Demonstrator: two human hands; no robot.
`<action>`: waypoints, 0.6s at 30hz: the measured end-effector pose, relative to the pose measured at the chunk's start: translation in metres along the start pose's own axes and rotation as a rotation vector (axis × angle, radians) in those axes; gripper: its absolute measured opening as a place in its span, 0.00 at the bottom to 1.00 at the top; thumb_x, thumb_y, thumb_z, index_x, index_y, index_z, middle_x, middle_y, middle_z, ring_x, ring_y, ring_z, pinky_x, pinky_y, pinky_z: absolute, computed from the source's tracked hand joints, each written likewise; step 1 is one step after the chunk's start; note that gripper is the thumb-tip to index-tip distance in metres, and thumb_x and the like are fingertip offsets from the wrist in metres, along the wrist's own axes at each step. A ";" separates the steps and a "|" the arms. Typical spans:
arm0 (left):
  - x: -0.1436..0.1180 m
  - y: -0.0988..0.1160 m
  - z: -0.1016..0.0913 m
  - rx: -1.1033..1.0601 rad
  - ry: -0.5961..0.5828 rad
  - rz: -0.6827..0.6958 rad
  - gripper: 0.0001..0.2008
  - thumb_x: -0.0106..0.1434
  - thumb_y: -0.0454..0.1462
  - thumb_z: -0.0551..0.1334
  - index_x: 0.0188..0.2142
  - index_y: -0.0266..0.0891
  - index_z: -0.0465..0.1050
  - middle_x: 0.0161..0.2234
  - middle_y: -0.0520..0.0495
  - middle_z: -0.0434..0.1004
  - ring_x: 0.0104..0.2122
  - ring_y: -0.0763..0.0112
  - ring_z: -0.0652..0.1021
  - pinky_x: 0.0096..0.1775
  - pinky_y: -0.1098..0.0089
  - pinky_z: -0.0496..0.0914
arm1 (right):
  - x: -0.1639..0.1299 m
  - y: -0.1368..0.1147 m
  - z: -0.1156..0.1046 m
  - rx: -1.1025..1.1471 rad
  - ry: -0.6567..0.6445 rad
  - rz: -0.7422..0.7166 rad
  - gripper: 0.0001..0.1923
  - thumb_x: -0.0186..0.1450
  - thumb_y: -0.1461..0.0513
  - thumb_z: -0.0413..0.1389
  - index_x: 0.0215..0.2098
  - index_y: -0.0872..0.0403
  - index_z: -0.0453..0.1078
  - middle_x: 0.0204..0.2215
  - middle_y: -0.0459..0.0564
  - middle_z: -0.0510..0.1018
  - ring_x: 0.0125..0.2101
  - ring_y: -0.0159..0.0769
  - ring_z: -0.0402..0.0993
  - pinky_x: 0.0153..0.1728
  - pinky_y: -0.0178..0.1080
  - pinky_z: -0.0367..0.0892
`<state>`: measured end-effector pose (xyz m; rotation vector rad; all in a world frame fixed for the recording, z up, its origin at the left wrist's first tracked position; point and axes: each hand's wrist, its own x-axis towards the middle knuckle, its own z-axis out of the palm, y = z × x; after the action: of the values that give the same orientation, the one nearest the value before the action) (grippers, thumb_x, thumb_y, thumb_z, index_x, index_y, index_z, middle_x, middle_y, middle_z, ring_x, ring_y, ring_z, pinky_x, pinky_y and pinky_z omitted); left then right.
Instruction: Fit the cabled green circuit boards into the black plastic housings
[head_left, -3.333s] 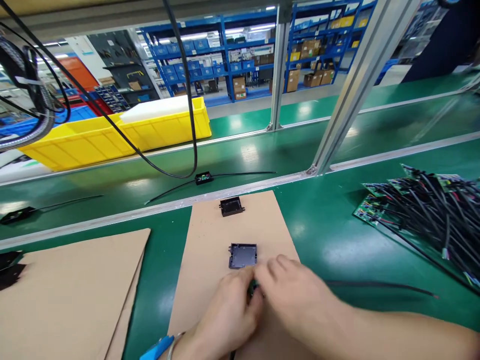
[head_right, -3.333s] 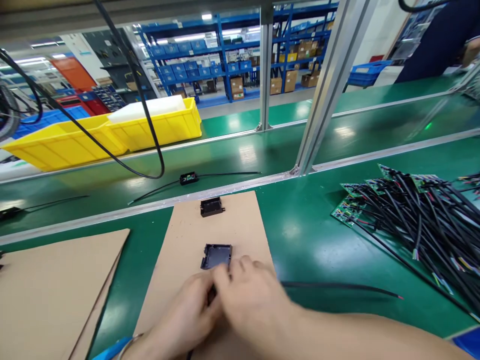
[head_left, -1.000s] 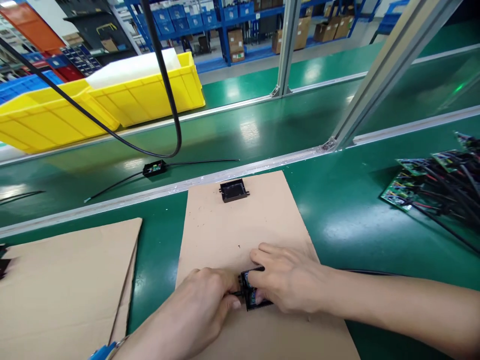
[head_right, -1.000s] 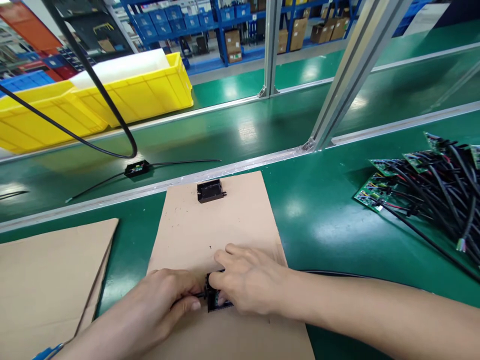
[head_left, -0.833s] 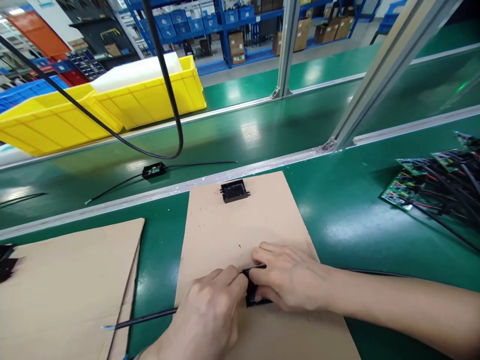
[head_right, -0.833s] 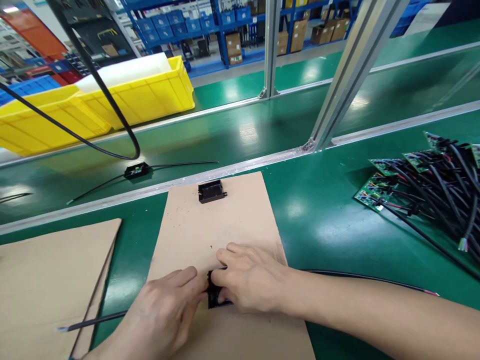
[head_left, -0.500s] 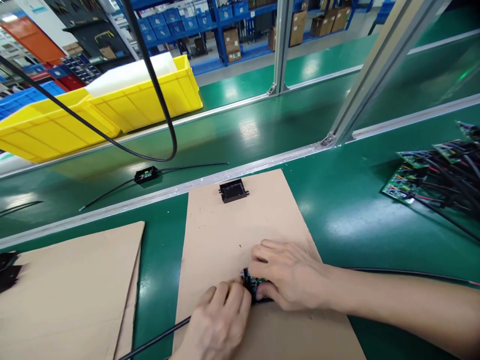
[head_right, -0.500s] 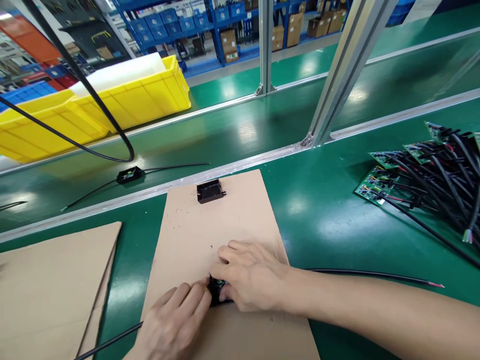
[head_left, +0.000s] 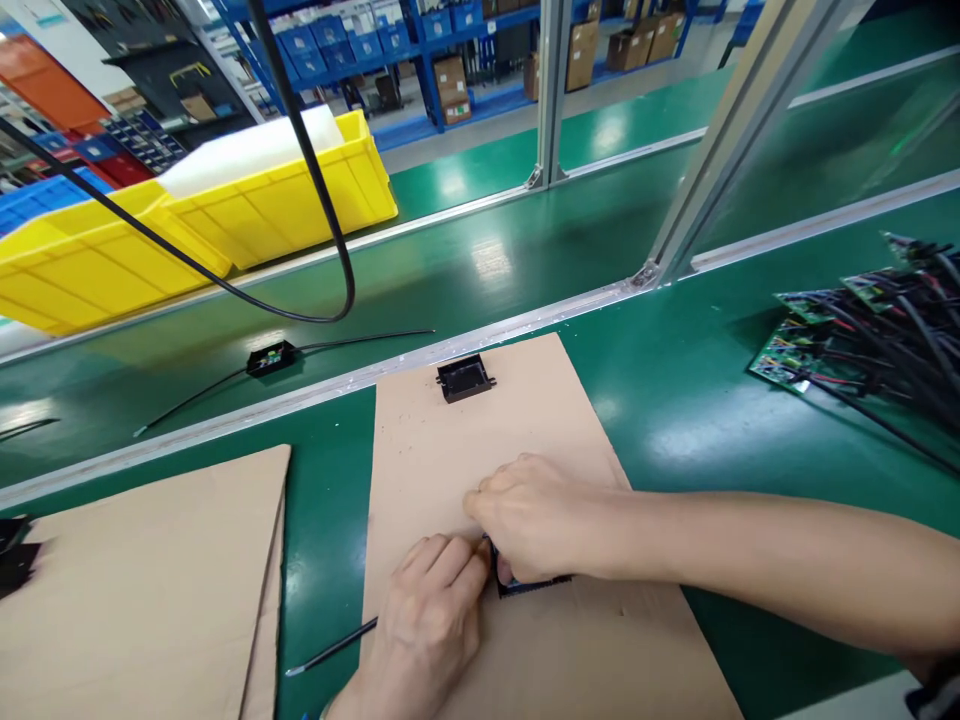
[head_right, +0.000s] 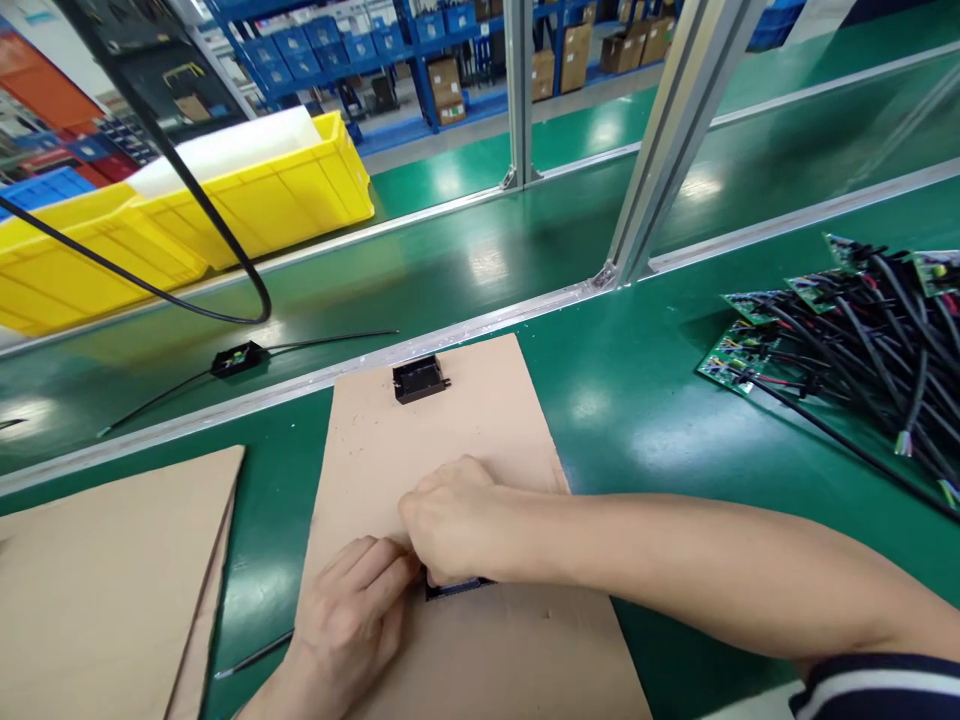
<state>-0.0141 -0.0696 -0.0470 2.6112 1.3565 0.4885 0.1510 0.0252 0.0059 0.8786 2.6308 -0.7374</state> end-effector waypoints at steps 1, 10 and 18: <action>0.001 -0.002 -0.001 -0.010 -0.003 -0.002 0.16 0.65 0.24 0.48 0.34 0.39 0.71 0.27 0.48 0.70 0.28 0.67 0.70 0.30 0.67 0.66 | 0.000 -0.001 -0.001 -0.014 -0.015 0.001 0.15 0.56 0.58 0.66 0.39 0.57 0.72 0.36 0.52 0.79 0.37 0.43 0.75 0.33 0.40 0.64; 0.005 0.012 -0.024 -0.050 -0.030 0.152 0.14 0.67 0.31 0.54 0.51 0.36 0.70 0.47 0.42 0.76 0.44 0.62 0.76 0.46 0.62 0.73 | -0.061 0.026 0.031 0.117 0.397 0.007 0.28 0.54 0.43 0.66 0.41 0.55 0.70 0.38 0.53 0.75 0.43 0.46 0.69 0.43 0.44 0.63; 0.016 0.013 -0.003 0.207 -0.070 0.382 0.18 0.70 0.35 0.54 0.57 0.30 0.67 0.55 0.42 0.74 0.53 0.61 0.75 0.55 0.61 0.68 | -0.061 0.026 0.051 0.196 0.388 0.013 0.19 0.56 0.57 0.65 0.43 0.55 0.68 0.42 0.52 0.71 0.43 0.43 0.65 0.47 0.45 0.61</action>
<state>0.0036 -0.0641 -0.0365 3.0423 0.9304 0.3121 0.2197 -0.0144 -0.0218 1.1991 2.9165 -0.9131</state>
